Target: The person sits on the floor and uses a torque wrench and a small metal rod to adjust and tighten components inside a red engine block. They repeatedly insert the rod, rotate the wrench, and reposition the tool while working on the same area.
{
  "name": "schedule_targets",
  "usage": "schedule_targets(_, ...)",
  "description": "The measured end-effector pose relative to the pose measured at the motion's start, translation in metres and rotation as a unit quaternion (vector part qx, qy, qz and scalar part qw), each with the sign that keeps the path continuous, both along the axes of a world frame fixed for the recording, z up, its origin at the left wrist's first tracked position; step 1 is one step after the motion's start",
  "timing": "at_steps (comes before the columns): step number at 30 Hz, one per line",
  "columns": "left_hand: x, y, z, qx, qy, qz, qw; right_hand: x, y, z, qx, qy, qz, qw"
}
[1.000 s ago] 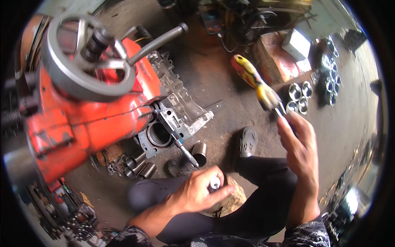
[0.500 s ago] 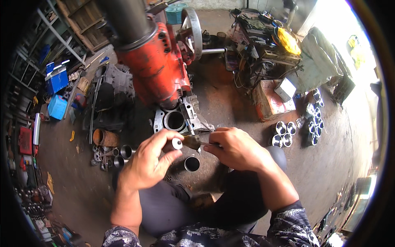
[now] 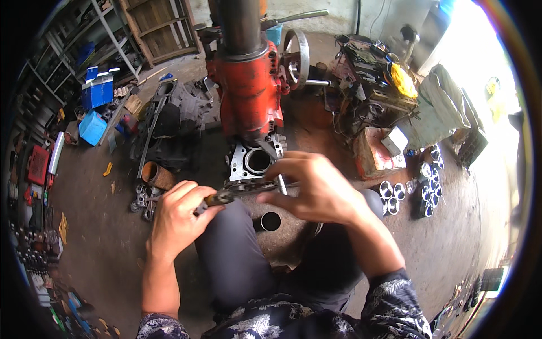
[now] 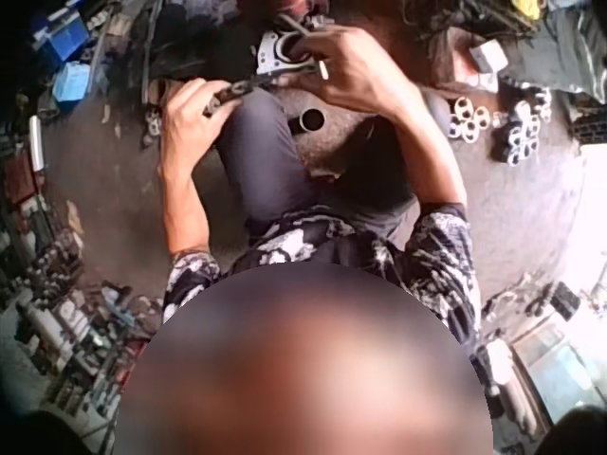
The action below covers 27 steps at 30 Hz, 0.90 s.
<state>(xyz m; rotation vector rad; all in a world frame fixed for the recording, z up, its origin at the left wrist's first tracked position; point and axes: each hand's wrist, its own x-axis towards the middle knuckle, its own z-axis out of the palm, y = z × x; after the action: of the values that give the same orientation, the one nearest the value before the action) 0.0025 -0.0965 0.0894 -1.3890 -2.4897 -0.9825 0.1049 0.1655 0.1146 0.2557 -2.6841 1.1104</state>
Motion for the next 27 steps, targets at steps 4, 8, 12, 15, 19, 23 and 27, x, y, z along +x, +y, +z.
schedule_targets(4,-0.003,-0.054,-0.024,0.031,-0.073,0.152,0.985,0.046,0.04,-0.02,0.016,0.001,-0.275,0.961)
schedule_targets(8,-0.017,-0.107,-0.071,0.005,-0.217,0.35,0.911,0.091,0.055,-0.074,0.187,-0.003,-0.39,0.902)
schedule_targets(12,-0.034,-0.149,-0.133,0.016,-0.294,0.427,0.855,0.13,0.06,-0.11,0.093,0.036,-0.447,0.889)
schedule_targets(15,-0.041,-0.176,-0.183,0.019,-0.206,0.399,0.893,0.139,0.069,-0.12,0.124,0.042,-0.48,0.867)
schedule_targets(19,-0.049,-0.196,-0.228,-0.089,-0.268,0.466,0.838,0.137,0.069,-0.127,0.103,0.049,-0.501,0.858)
schedule_targets(23,-0.051,-0.19,-0.258,-0.145,-0.249,0.492,0.821,0.131,0.062,-0.126,0.093,0.032,-0.503,0.859)
schedule_targets(27,-0.053,-0.177,-0.286,-0.152,-0.284,0.488,0.811,0.122,0.057,-0.123,0.098,0.038,-0.501,0.859)
